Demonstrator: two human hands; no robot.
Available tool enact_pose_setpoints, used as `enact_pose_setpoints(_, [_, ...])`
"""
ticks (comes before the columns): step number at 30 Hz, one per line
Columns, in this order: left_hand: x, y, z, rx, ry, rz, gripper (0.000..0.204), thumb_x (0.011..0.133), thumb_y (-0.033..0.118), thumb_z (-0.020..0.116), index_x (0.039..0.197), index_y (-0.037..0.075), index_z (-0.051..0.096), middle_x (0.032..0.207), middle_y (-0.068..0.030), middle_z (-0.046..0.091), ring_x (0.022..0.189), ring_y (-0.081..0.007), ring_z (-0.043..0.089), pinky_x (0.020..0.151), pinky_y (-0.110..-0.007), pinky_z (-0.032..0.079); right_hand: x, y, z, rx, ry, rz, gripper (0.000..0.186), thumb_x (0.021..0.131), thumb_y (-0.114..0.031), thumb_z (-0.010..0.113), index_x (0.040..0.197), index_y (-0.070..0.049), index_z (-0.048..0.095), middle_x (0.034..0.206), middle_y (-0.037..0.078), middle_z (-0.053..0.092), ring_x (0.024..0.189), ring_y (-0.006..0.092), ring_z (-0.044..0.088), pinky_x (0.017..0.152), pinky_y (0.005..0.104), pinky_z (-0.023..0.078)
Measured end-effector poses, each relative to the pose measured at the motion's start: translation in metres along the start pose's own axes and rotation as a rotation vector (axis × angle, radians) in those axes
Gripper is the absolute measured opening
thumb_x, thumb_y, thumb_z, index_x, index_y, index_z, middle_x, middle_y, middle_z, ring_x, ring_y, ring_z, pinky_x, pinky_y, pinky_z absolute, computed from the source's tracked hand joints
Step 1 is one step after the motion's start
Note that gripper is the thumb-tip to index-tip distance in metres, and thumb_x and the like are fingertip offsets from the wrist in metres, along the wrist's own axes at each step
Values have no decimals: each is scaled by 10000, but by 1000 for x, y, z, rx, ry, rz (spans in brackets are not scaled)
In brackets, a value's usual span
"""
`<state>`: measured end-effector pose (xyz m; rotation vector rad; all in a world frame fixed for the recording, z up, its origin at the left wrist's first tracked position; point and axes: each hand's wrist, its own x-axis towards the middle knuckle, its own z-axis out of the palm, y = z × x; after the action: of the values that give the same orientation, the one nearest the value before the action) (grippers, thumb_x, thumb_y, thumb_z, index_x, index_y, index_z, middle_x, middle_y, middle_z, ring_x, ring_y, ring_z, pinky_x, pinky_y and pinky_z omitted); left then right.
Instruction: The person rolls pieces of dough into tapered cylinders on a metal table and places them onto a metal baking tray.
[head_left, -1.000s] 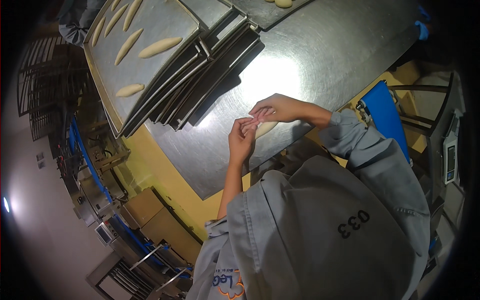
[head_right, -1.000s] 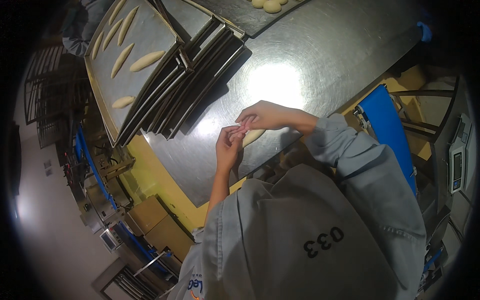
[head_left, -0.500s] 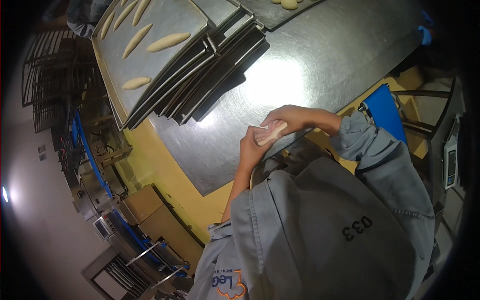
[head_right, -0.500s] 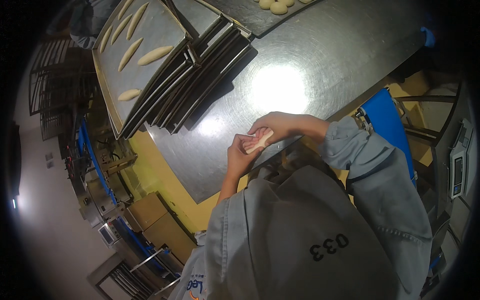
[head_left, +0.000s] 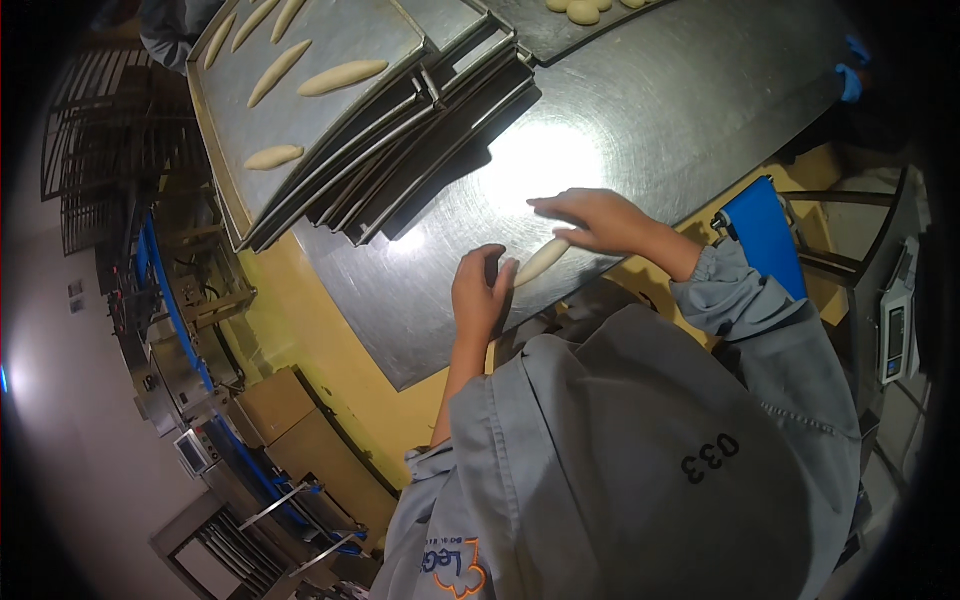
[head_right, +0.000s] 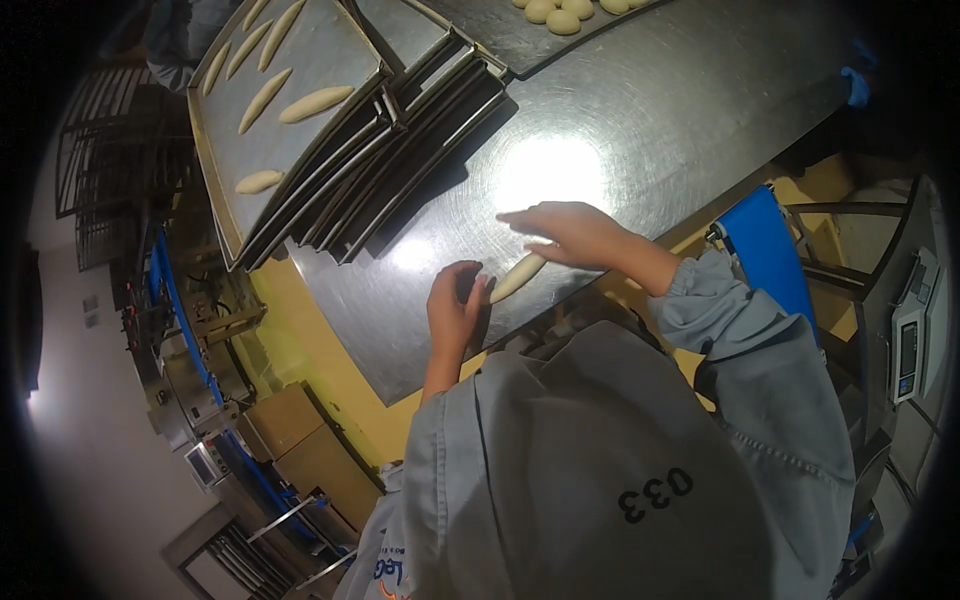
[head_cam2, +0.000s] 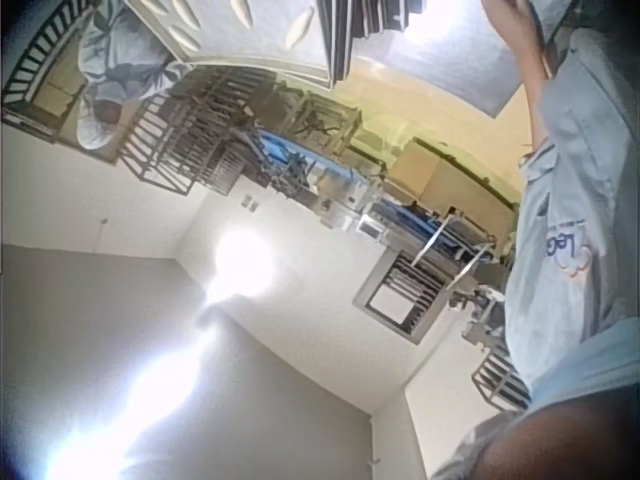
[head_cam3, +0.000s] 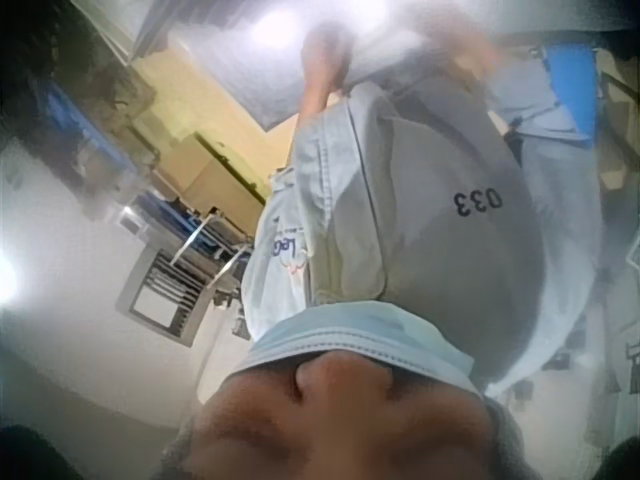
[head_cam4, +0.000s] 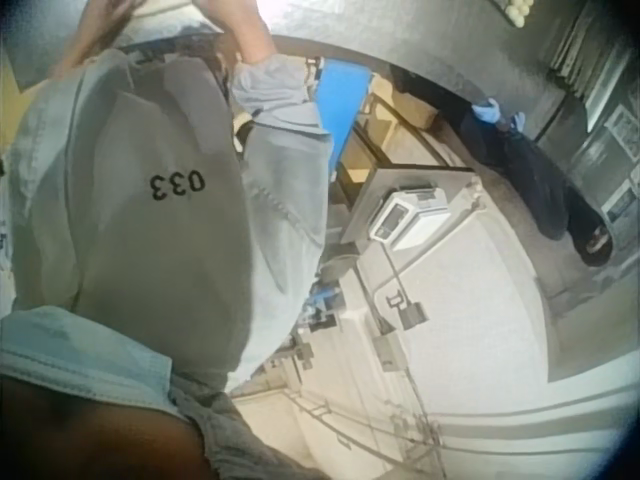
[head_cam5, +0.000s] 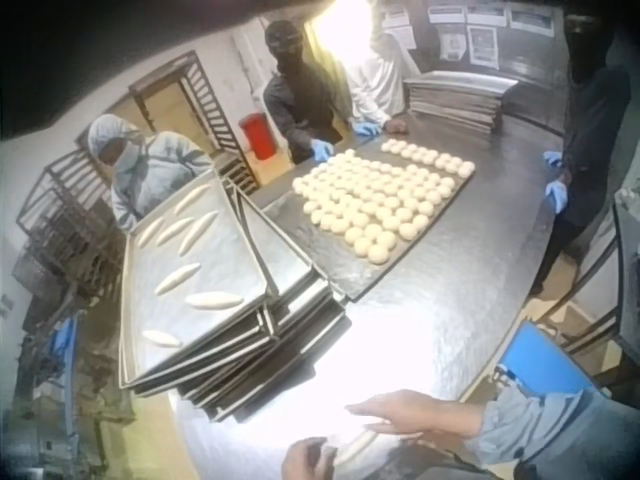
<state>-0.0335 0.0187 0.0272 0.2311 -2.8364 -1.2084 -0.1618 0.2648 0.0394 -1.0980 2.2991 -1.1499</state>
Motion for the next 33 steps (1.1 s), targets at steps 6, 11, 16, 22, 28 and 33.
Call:
enact_pose_setpoints(6, [-19, -2, 12, 124, -154, 287, 504, 874, 133, 798, 1323, 16, 600, 1141, -156, 710, 1029, -362, 678, 934, -403, 528, -14, 10, 27, 21, -143, -213, 709, 851, -141, 749, 1519, -174, 513, 1192, 124, 691, 1024, 349, 652, 905, 425, 531])
enact_pose_setpoints(11, [9, -2, -28, -538, -667, -319, 328, 993, 142, 691, 1279, -6, 628, 1060, -111, 721, 925, -194, 676, 876, -320, 537, 18, 11, 5, 620, -622, 342, 333, 970, -159, 672, 1236, 40, 676, 973, 81, 730, 844, 147, 691, 758, 289, 560])
enact_pose_setpoints(16, [36, 47, -93, -663, -637, -313, 279, 1048, 223, 635, 1196, -11, 667, 983, -64, 720, 875, -106, 639, 784, -264, 528, 46, -43, -37, 905, -684, 418, 347, 952, -229, 721, 1173, 38, 705, 959, 84, 739, 814, 127, 687, 722, 246, 555])
enact_pose_setpoints(22, [40, 68, -127, -371, -320, -180, 218, 955, 139, 770, 1097, -11, 701, 983, -60, 737, 864, -92, 647, 760, -237, 517, 72, -90, -41, 460, -334, 142, 350, 919, -319, 785, 1132, -47, 734, 941, 56, 738, 845, 132, 659, 764, 300, 516])
enact_pose_setpoints(28, [35, 58, -136, -598, -204, -231, 257, 903, 82, 815, 1120, -13, 714, 1002, -61, 745, 894, -102, 666, 793, -244, 532, 72, -108, -36, 614, -198, 211, 293, 960, -335, 736, 1093, -74, 743, 819, 66, 715, 747, 115, 656, 675, 304, 501])
enact_pose_setpoints(33, [34, 51, -116, -568, -159, -213, 287, 880, 61, 830, 1133, -12, 716, 1013, -77, 744, 918, -118, 678, 820, -260, 545, 67, -102, -11, 588, -74, 137, 296, 936, -288, 742, 1101, -42, 740, 825, 76, 713, 761, 151, 671, 684, 319, 509])
